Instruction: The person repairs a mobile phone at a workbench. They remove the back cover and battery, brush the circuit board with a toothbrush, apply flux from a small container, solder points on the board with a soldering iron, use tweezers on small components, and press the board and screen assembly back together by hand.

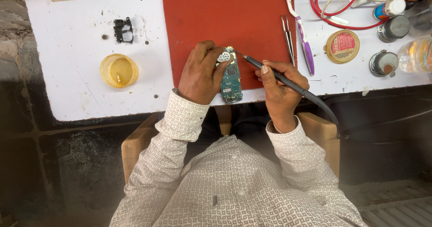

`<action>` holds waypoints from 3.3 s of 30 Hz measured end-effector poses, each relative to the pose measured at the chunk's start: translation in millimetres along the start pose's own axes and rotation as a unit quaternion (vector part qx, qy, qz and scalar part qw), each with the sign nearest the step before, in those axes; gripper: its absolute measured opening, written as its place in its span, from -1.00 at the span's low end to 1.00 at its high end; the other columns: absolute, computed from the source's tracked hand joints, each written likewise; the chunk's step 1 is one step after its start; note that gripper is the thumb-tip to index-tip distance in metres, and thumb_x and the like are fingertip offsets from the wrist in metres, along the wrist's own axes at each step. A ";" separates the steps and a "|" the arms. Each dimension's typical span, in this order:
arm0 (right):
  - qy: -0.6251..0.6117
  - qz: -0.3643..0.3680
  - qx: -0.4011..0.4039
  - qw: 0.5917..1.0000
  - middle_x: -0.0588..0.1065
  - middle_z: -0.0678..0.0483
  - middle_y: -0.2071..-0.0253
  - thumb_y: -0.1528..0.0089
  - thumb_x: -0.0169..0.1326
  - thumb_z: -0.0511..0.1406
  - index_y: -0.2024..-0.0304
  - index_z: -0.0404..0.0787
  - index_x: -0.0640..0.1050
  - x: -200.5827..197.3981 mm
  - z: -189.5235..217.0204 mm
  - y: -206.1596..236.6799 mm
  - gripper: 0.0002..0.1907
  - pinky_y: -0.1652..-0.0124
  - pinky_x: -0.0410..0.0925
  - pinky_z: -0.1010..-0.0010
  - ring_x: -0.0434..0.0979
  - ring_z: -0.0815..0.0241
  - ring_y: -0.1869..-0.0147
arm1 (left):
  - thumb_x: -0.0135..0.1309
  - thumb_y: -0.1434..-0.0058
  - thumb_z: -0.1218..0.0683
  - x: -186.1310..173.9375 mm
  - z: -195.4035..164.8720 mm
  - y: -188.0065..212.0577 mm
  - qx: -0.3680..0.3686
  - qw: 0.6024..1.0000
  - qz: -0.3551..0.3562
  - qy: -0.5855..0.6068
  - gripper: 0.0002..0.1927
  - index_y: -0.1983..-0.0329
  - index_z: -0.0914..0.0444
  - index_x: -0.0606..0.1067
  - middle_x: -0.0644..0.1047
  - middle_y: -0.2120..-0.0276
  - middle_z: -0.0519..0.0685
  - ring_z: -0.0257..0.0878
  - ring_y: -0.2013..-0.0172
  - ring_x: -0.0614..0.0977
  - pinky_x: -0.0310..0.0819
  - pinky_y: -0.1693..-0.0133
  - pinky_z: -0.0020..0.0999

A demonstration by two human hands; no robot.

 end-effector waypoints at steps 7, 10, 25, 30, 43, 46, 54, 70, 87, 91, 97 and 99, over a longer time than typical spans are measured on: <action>-0.005 -0.001 -0.005 1.000 0.62 -0.10 0.31 -0.39 0.20 -0.35 0.12 -0.41 0.58 -0.5 -0.3 0.5 -0.82 0.21 0.59 0.46 0.70 0.18 0.25 | 0.25 -0.28 0.20 -0.3 -1.0 -0.2 -0.001 1.000 -0.001 0.002 -0.71 -0.02 0.40 0.54 0.46 0.04 0.10 -0.04 0.07 0.58 0.55 0.02 -0.20; -0.008 -0.001 -0.004 1.000 0.62 -0.10 0.30 -0.39 0.20 -0.34 0.11 -0.41 0.58 -0.8 -0.5 0.9 -0.81 0.20 0.59 0.46 0.70 0.18 0.24 | 0.25 -0.28 0.20 -0.9 -1.3 -0.4 -0.001 1.000 -0.002 0.005 -0.72 -0.02 0.40 0.54 0.46 0.03 0.11 -0.04 0.07 0.58 0.55 0.03 -0.19; -0.006 0.001 0.002 1.000 0.62 -0.10 0.31 -0.39 0.20 -0.33 0.11 -0.42 0.59 -0.8 -1.0 2.5 -0.80 0.19 0.58 0.47 0.69 0.20 0.24 | 0.25 -0.27 0.20 -1.7 -1.8 0.0 0.003 1.000 -0.003 0.007 -0.71 -0.02 0.40 0.54 0.46 0.03 0.11 -0.03 0.08 0.58 0.54 0.03 -0.18; -0.011 -0.001 0.001 1.000 0.62 -0.10 0.31 -0.39 0.20 -0.33 0.10 -0.42 0.59 -0.6 -1.2 2.7 -0.80 0.19 0.57 0.47 0.69 0.20 0.24 | 0.25 -0.28 0.21 -2.1 -2.1 -0.4 0.004 1.000 -0.004 0.010 -0.71 -0.02 0.40 0.53 0.46 0.03 0.11 -0.02 0.07 0.58 0.54 0.02 -0.18; -0.001 -0.004 -0.001 1.000 0.62 -0.10 0.31 -0.38 0.20 -0.33 0.11 -0.42 0.60 -1.1 -0.3 2.5 -0.79 0.20 0.57 0.48 0.69 0.19 0.25 | 0.24 -0.29 0.21 -0.9 -1.7 0.4 0.006 1.000 -0.005 -0.001 -0.72 -0.03 0.40 0.53 0.47 0.02 0.12 0.01 0.03 0.58 0.54 -0.02 -0.16; -0.008 -0.003 0.010 1.000 0.62 -0.10 0.31 -0.39 0.21 -0.33 0.11 -0.43 0.60 -1.1 -2.1 2.5 -0.79 0.20 0.57 0.48 0.69 0.19 0.25 | 0.24 -0.29 0.22 0.2 -1.7 0.3 0.011 1.000 -0.006 -0.008 -0.70 -0.05 0.41 0.51 0.46 0.01 0.12 0.02 0.02 0.58 0.55 -0.03 -0.16; -0.024 -0.008 0.012 1.000 0.62 -0.10 0.30 -0.38 0.20 -0.34 0.09 -0.43 0.59 -2.4 -2.6 2.8 -0.79 0.18 0.58 0.48 0.69 0.20 0.24 | 0.25 -0.27 0.23 1.0 -3.4 -0.2 0.021 1.000 -0.010 -0.019 -0.68 -0.06 0.39 0.50 0.46 0.01 0.11 0.01 0.03 0.59 0.56 -0.02 -0.16; -0.003 0.000 0.006 1.000 0.63 -0.09 0.29 -0.38 0.20 -0.34 0.10 -0.42 0.60 -1.3 0.8 1.2 -0.81 0.19 0.57 0.49 0.70 0.21 0.23 | 0.25 -0.28 0.23 2.4 -2.6 0.1 0.028 0.999 -0.012 -0.022 -0.69 -0.06 0.39 0.49 0.46 0.01 0.11 -0.01 0.04 0.59 0.56 -0.02 -0.19; 0.007 0.005 0.006 1.000 0.63 -0.09 0.29 -0.37 0.21 -0.34 0.10 -0.42 0.61 -1.0 2.8 1.4 -0.80 0.21 0.56 0.51 0.69 0.20 0.23 | 0.24 -0.28 0.24 1.6 -3.6 0.8 0.023 0.999 -0.011 -0.025 -0.69 -0.06 0.40 0.49 0.47 0.00 0.13 0.02 0.01 0.59 0.56 -0.04 -0.16; 0.002 0.001 0.005 1.000 0.63 -0.10 0.28 -0.38 0.21 -0.33 0.10 -0.43 0.61 -1.4 3.6 1.5 -0.79 0.20 0.56 0.51 0.69 0.20 0.22 | 0.23 -0.28 0.24 1.7 -3.6 0.9 0.022 0.999 -0.011 -0.025 -0.70 -0.05 0.40 0.49 0.47 0.00 0.14 0.03 0.01 0.59 0.55 -0.04 -0.16; 0.004 0.003 -0.002 1.000 0.63 -0.09 0.29 -0.38 0.21 -0.33 0.09 -0.42 0.61 -0.8 4.5 1.6 -0.79 0.20 0.54 0.51 0.69 0.20 0.24 | 0.24 -0.27 0.23 0.5 -3.7 1.2 0.023 0.999 -0.015 -0.021 -0.68 -0.06 0.39 0.49 0.47 0.00 0.14 0.05 0.00 0.59 0.55 -0.05 -0.15; 0.005 0.007 -0.004 1.000 0.63 -0.09 0.29 -0.38 0.21 -0.32 0.09 -0.42 0.61 -0.6 4.6 1.4 -0.78 0.20 0.54 0.51 0.68 0.21 0.24 | 0.24 -0.27 0.24 1.2 -3.3 1.1 0.021 0.999 -0.013 -0.021 -0.68 -0.06 0.39 0.49 0.48 0.00 0.14 0.05 0.01 0.59 0.55 -0.04 -0.15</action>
Point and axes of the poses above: each hand's wrist, its own y-axis away from the middle knuckle, its own x-axis out of the palm, z = x × y, the point moved 10 cm from there along -y, towards the middle knuckle
